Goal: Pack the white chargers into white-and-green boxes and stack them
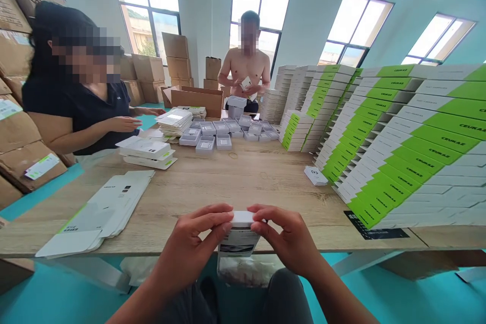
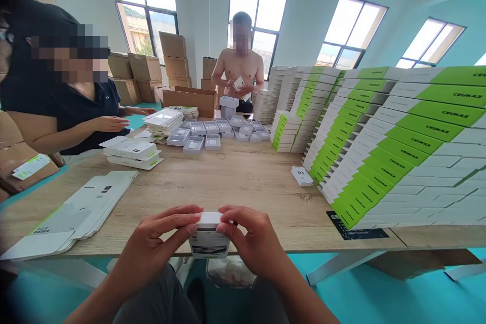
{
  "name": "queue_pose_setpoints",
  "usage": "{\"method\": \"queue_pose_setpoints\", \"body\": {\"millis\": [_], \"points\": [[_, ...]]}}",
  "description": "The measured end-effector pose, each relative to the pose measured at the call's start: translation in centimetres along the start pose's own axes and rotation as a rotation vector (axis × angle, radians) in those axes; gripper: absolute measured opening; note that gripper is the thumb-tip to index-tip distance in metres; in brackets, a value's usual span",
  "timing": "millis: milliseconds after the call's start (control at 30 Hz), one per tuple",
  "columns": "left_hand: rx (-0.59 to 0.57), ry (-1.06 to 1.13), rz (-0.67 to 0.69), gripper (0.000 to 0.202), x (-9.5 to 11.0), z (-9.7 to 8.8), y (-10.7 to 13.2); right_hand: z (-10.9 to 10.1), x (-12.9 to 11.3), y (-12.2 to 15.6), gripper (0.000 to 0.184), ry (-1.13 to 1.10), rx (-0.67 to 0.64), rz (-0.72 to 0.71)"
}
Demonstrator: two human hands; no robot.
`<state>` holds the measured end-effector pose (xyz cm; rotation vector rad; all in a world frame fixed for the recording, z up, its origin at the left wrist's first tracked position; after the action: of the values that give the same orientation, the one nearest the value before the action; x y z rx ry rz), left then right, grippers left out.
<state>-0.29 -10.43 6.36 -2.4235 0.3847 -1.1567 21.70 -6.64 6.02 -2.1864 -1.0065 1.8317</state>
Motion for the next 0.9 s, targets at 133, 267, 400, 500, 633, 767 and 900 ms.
{"method": "queue_pose_setpoints", "body": {"millis": [133,267,400,500,633,767,900], "points": [[0.015,-0.053,0.079,0.02,-0.6,-0.2,0.2,-0.5,0.7,0.3,0.016,0.06,-0.058,-0.182],[0.036,-0.121,0.306,0.029,-1.7,-0.3,0.2,-1.0,0.7,0.4,0.023,0.163,-0.163,-0.345],[0.049,-0.139,0.472,0.036,-3.6,0.7,0.9,-0.7,0.8,0.3,0.023,0.237,-0.191,-0.403],[0.022,-0.045,0.258,0.046,-4.7,2.8,2.6,-0.4,0.8,0.6,0.021,0.209,-0.167,-0.358],[-0.019,-0.099,0.004,0.046,-4.0,4.9,3.5,-1.8,-0.4,0.8,0.004,0.143,-0.046,-0.123],[0.107,-0.435,0.521,0.037,-0.9,4.0,-1.5,-4.4,-2.2,-0.6,0.052,0.25,0.032,0.139],[0.221,-0.597,0.825,0.041,-1.2,5.9,-7.9,-6.2,-0.5,-3.9,0.054,0.411,-0.013,0.256]]}}
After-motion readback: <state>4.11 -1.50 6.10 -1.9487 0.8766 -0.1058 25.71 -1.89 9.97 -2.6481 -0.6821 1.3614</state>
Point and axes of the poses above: each hand's wrist, its own y-axis away from the middle knuckle, its own z-axis out of the palm, x = y × z, the point moved 2 cm from there along -y, towards the middle knuckle, and after that the axes turned 14 degrees about -y, right-handed, at the moved point
